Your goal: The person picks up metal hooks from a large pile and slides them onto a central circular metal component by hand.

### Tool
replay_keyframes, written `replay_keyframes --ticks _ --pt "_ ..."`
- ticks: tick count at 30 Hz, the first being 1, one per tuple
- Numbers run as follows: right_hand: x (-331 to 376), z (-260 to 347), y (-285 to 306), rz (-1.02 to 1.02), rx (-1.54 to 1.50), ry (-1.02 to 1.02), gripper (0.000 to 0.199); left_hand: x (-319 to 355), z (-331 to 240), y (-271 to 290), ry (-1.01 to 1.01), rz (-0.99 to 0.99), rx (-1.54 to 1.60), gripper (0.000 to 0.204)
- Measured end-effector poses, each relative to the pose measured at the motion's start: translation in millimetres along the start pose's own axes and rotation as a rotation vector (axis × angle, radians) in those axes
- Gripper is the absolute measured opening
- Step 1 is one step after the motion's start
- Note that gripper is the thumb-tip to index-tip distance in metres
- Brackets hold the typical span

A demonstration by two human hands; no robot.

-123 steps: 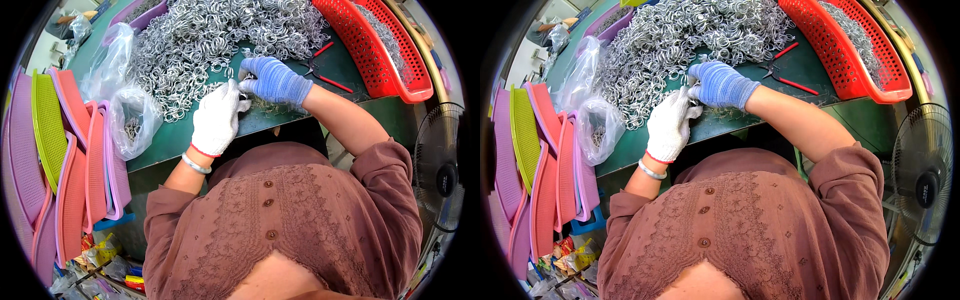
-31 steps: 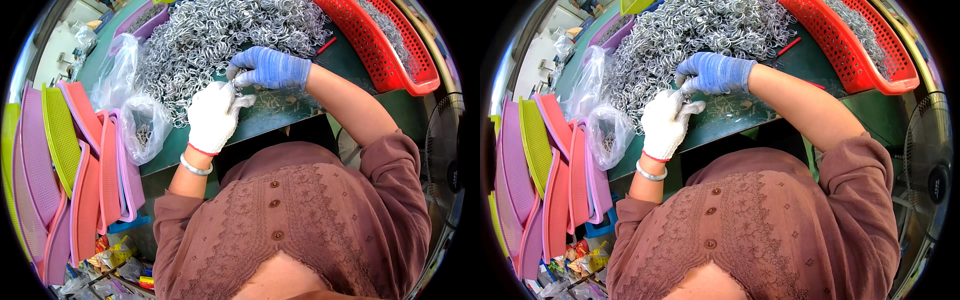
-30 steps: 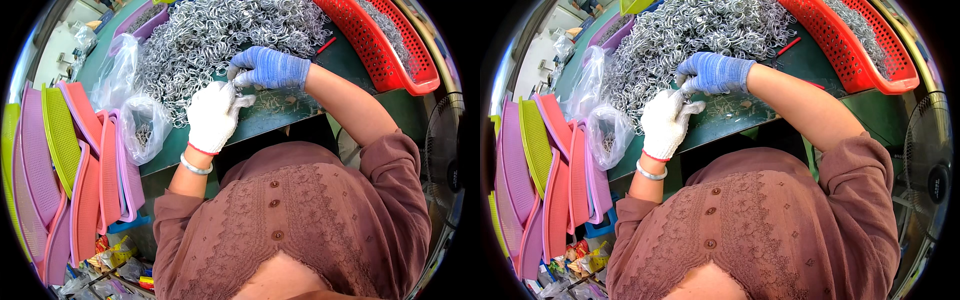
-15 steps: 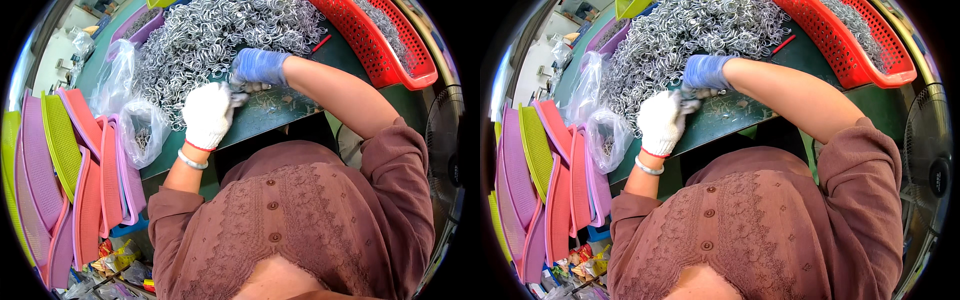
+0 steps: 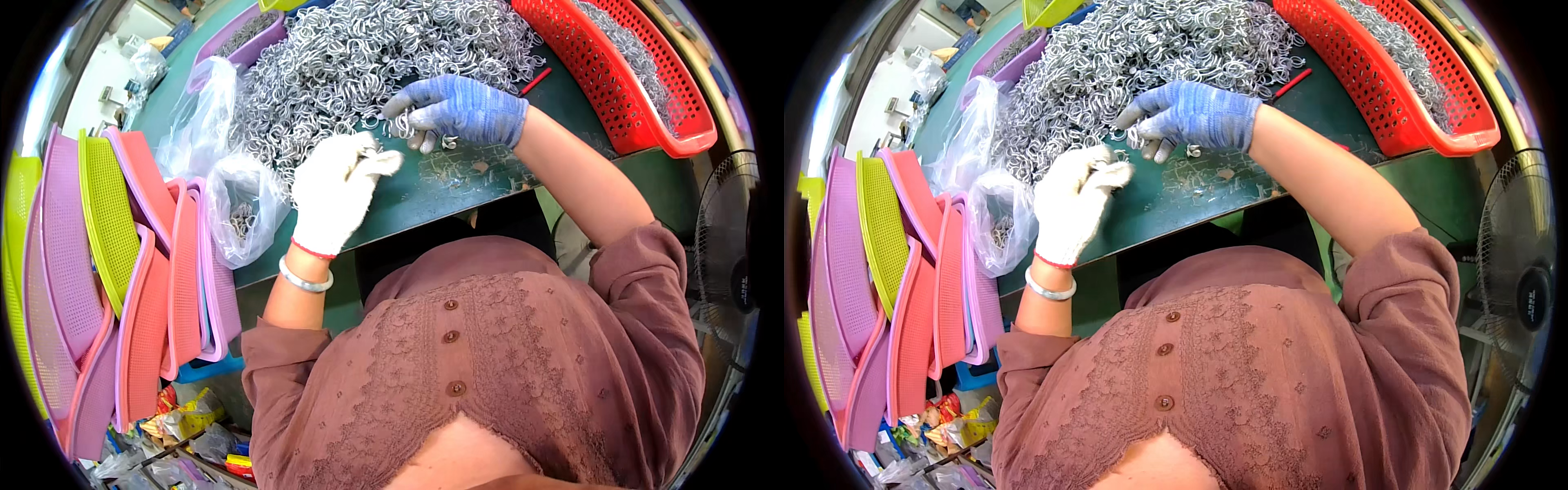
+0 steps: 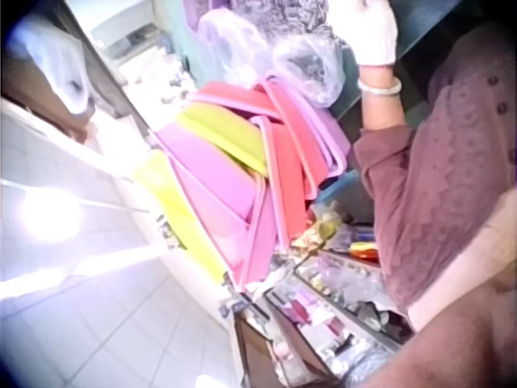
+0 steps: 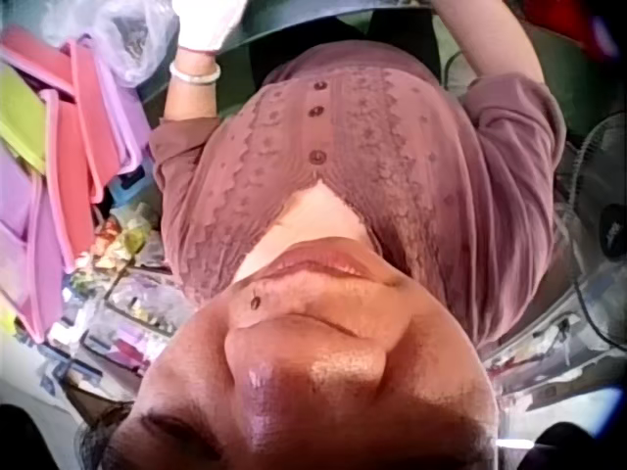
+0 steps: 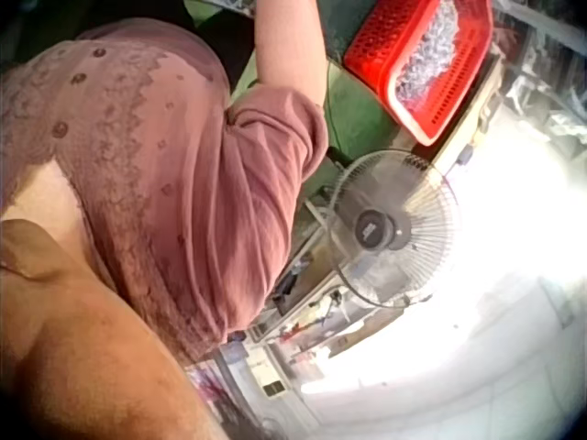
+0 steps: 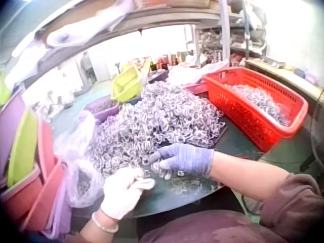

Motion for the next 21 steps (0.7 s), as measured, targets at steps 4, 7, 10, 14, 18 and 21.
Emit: replay_keyframes --ticks 4,7,10,14,18,21 --pt "14.1 -8.4 -7.9 -0.047 -0.091 0.092 0.044 13.0 -5.3 -16.4 0.053 0.024 0.049 0.023" --pt "24.1 -10.1 -10.6 -0.094 -0.036 0.09 0.043 16.8 -2.0 -23.2 0.208 0.014 0.263 0.028" --pt "32.2 -14.5 -13.4 -0.176 0.035 0.131 0.033 17.9 1.1 -27.5 0.329 -0.006 0.6 0.036" --pt "49.7 -21.9 -13.2 -0.338 0.31 0.126 0.021 17.8 -4.1 -32.8 0.491 0.026 0.95 0.045" --pt "67.2 -54.3 -0.9 -0.521 0.659 0.191 0.02 14.9 -9.8 -33.8 0.532 0.11 1.0 0.049" --pt "76.3 -66.7 2.6 -0.649 1.193 0.184 0.02 12.4 -14.9 -37.8 0.535 0.124 0.996 0.049"
Point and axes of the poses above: each hand's wrist, its own x-axis away from the middle knuckle, its own y-axis out of the back of the hand, z = x × y, the point moved 1 cm from there along -x, towards the middle knuckle, and after that the axes turned 14 degrees about x, right-handed, at the moved point
